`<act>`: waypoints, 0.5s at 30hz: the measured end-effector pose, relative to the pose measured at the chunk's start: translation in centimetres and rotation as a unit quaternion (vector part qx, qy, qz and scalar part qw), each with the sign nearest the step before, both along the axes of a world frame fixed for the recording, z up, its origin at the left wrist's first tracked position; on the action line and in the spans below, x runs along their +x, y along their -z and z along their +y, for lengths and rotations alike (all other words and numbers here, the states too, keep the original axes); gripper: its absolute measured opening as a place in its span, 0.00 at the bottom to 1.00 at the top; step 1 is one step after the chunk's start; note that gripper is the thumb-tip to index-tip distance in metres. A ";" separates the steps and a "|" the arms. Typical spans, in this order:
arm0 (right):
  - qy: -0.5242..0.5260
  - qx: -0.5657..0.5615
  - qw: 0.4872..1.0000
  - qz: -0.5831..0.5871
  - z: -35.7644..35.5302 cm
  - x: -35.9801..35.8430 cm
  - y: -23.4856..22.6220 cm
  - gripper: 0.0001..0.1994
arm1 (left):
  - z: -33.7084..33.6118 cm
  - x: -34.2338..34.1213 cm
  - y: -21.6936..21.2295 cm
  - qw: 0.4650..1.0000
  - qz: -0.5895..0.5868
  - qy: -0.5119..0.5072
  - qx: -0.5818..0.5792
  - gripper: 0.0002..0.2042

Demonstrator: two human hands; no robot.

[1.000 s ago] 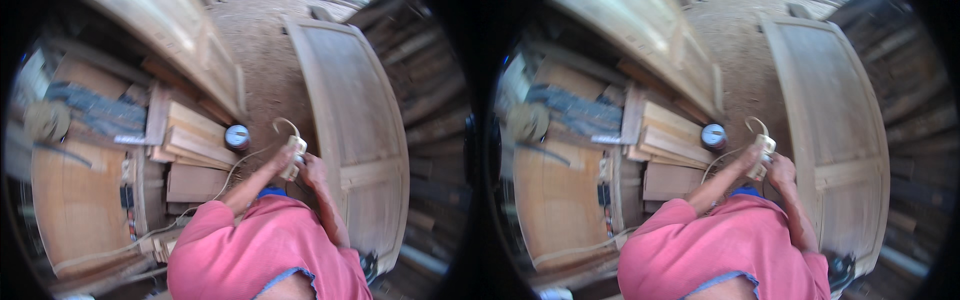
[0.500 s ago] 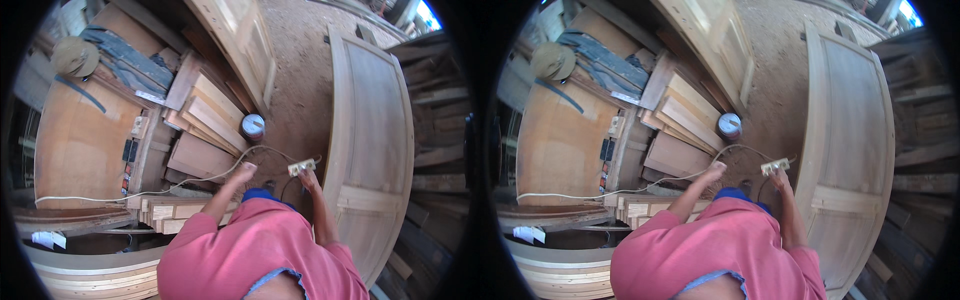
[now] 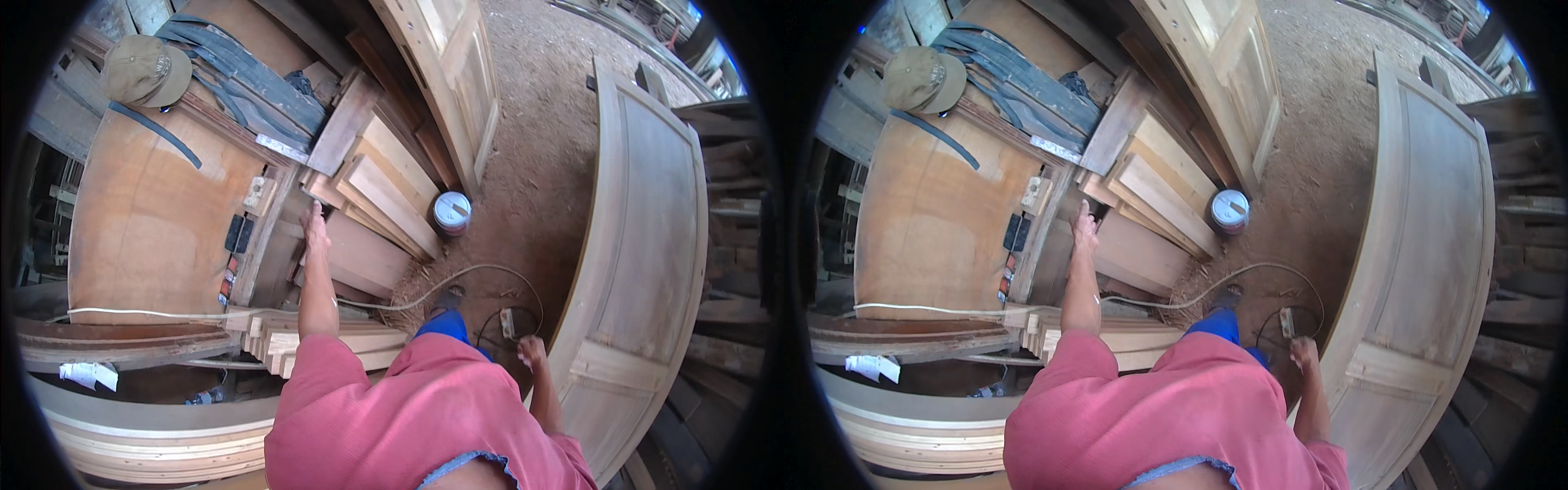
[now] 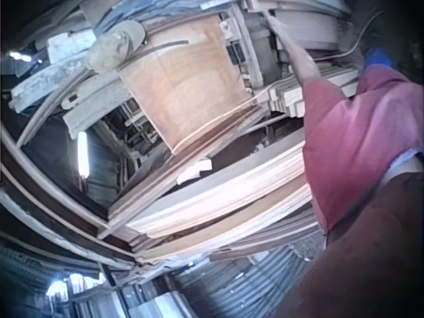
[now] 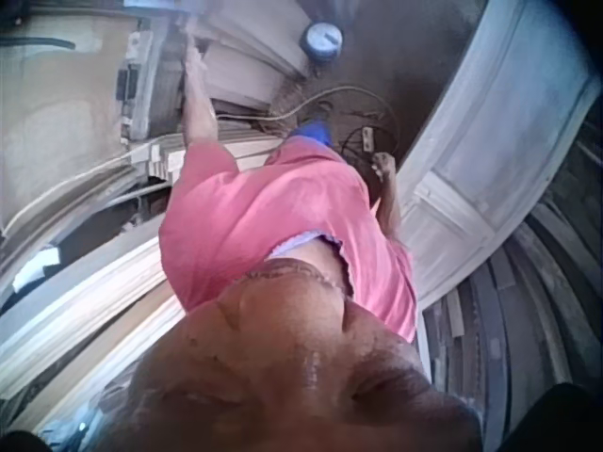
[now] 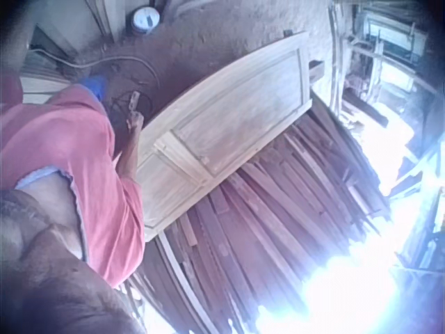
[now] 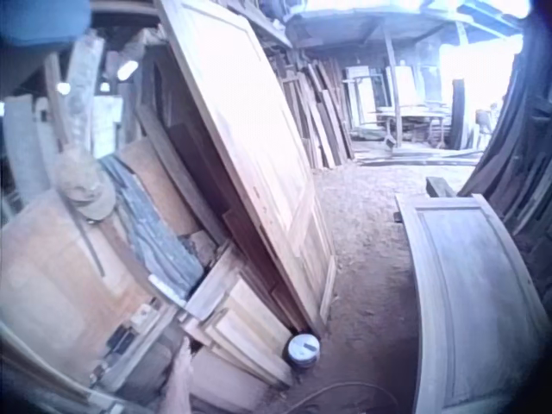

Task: The person cuts a wood plank using a circular saw. They plug in an extension cord, position the plank on a wooden door, use the saw to make cuts, and handle pliers on the saw.

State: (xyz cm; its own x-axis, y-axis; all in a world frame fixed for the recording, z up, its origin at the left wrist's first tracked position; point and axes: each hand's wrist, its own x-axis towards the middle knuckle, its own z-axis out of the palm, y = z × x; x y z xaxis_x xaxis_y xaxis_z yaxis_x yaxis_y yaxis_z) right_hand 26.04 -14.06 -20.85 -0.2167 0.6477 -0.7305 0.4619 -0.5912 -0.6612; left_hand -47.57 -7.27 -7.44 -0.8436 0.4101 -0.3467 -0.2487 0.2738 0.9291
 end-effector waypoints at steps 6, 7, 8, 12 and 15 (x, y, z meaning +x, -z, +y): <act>0.247 -0.140 0.952 -0.116 -2.8 4.6 -2.1 0.15 | 11.2 -7.5 -0.1 0.999 0.027 -0.015 0.043 0.58; 0.192 -0.106 0.974 -0.057 -1.6 3.0 -1.1 0.15 | 10.9 -13.8 -1.7 0.998 0.027 -0.056 -0.007 0.54; 0.144 -0.069 0.987 0.011 -0.5 0.6 0.0 0.16 | 9.8 -21.4 -5.3 0.992 0.024 0.104 0.071 0.56; 0.129 -0.048 0.987 -0.082 2.8 -0.9 -6.9 0.17 | 15.2 -21.2 -0.2 0.995 -0.068 -0.043 0.053 0.52; 0.101 -0.031 0.986 -0.126 5.3 -2.6 -7.0 0.14 | 16.5 -24.4 2.0 0.991 -0.086 -0.047 0.093 0.44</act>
State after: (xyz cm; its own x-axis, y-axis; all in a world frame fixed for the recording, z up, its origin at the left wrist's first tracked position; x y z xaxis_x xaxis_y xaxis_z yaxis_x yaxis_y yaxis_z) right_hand 23.40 -8.76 -13.89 0.1061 0.6113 -0.7843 0.4750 -0.7241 -0.5001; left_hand -71.94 9.22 -9.48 -0.8165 0.4030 -0.4133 -0.4231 0.0694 0.9034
